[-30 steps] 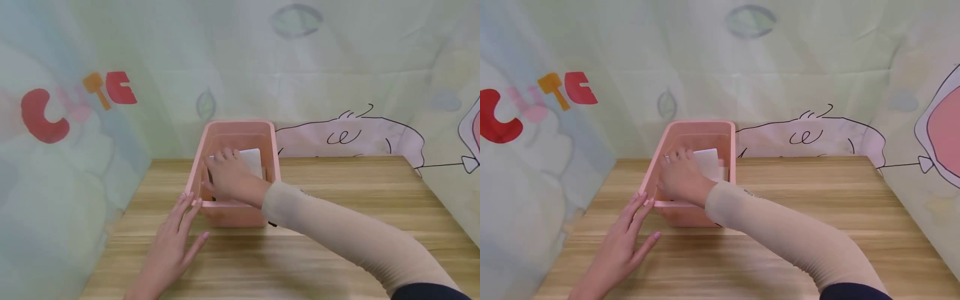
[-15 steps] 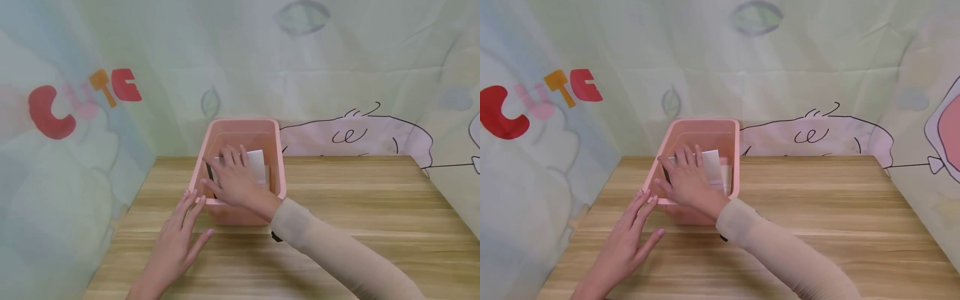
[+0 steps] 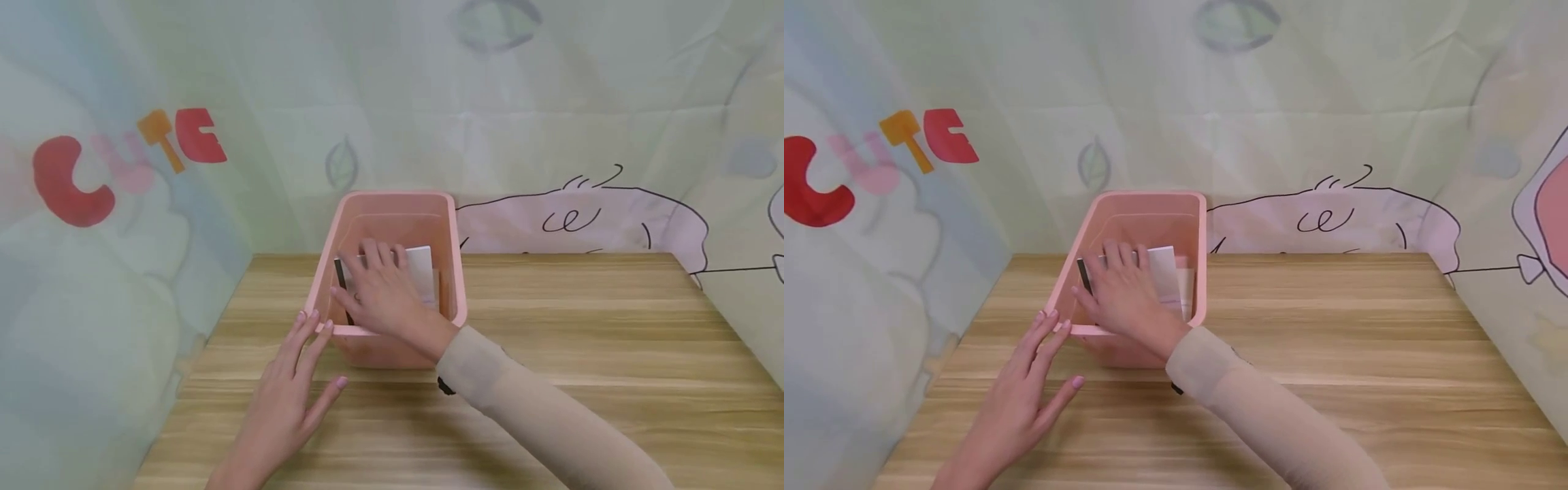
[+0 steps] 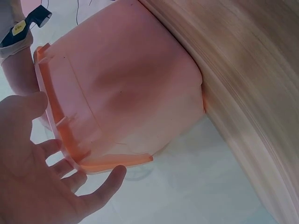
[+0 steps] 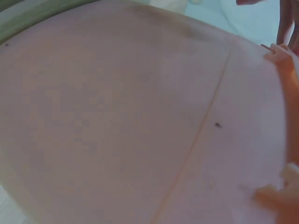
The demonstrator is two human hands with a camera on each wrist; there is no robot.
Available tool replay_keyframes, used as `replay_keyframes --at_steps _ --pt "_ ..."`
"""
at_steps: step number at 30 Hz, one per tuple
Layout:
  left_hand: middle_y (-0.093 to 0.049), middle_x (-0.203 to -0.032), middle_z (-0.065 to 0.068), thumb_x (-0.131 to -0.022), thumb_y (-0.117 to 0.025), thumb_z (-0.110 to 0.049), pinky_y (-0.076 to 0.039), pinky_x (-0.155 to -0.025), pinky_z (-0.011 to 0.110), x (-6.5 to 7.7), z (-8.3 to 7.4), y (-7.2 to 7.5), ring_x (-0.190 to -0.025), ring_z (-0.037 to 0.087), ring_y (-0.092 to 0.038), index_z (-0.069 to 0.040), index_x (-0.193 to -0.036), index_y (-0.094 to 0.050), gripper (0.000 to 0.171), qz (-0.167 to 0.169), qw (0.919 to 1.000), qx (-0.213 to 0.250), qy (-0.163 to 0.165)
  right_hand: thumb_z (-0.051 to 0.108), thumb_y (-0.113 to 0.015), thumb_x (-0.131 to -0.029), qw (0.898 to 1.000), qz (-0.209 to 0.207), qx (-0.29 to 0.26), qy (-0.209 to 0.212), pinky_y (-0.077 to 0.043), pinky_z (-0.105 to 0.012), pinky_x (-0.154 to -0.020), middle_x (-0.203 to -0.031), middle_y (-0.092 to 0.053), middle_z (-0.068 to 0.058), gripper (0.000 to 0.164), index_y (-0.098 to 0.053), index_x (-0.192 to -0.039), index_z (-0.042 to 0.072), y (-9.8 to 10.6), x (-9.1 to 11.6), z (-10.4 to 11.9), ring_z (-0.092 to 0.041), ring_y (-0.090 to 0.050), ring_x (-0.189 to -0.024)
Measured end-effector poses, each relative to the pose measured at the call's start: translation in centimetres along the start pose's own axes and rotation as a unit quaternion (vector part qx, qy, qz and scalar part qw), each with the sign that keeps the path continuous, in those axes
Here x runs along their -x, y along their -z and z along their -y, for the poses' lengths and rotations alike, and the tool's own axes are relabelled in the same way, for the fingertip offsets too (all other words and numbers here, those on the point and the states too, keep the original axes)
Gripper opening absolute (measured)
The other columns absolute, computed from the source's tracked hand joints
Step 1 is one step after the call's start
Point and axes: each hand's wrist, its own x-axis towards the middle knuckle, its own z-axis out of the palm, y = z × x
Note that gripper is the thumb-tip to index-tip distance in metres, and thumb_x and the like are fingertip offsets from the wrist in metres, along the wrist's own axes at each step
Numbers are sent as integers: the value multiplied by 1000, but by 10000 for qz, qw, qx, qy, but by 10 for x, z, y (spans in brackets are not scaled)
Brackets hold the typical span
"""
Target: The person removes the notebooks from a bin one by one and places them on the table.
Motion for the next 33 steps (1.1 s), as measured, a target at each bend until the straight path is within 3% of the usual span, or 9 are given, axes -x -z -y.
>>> replay_keyframes --at_steps 7,12,16,19,23,29,33 --pt "-35 -169 18 -110 -36 -62 -49 -101 71 -1 1 0 -161 35 -24 -11 -164 -39 74 14 10000 -30 -6 52 -50 -110 9997 -135 165 -126 -31 -52 -111 -123 -51 -6 43 -50 -139 20 -1 -6 -1 -28 -44 -118" --pt "-36 -168 18 -110 -36 -64 -45 -109 68 -2 1 0 -162 34 -23 -7 -161 -42 76 40 10000 -35 39 48 -45 -113 9985 -445 189 -237 -29 -51 -107 -113 -48 -5 34 -51 -128 19 0 -8 -2 -28 -41 -112" --pt "-36 -168 18 -109 -35 -65 -43 -112 68 -2 1 0 -162 34 -23 -7 -161 -42 78 88 9999 -80 48 47 -45 -112 9939 -1065 262 -114 -27 -51 -105 -107 -46 -5 30 -54 -119 19 4 -9 -5 -28 -40 -107" --pt "-36 -168 19 -109 -35 -65 -44 -110 70 -2 1 -1 -162 34 -23 -6 -161 -41 79 87 9999 -98 47 47 -47 -111 9844 -1740 230 108 -28 -50 -102 -103 -46 -5 30 -55 -113 18 13 -10 -8 -28 -39 -102" --pt "-37 -167 19 -109 -36 -65 -45 -109 70 -1 2 -3 -162 34 -23 -6 -161 -42 79 64 9999 -96 56 48 -53 -106 9595 -2761 86 545 -29 -51 -97 -101 -48 -7 33 -56 -107 16 28 -15 -13 -30 -40 -101" --pt "-37 -168 18 -109 -37 -65 -43 -111 69 0 2 -4 -161 35 -24 -6 -161 -41 79 58 9999 -66 79 38 -65 -96 8961 -4281 -86 1169 -32 -55 -95 -94 -49 -10 25 -60 -100 14 55 -30 -24 -35 -43 -95" --pt "-36 -168 18 -109 -35 -66 -44 -111 69 0 2 -5 -161 35 -24 -7 -163 -39 80 70 9999 -104 103 31 -65 -93 8608 -4901 -186 1360 -32 -57 -94 -92 -48 -13 19 -62 -97 14 76 -33 -30 -36 -40 -91"
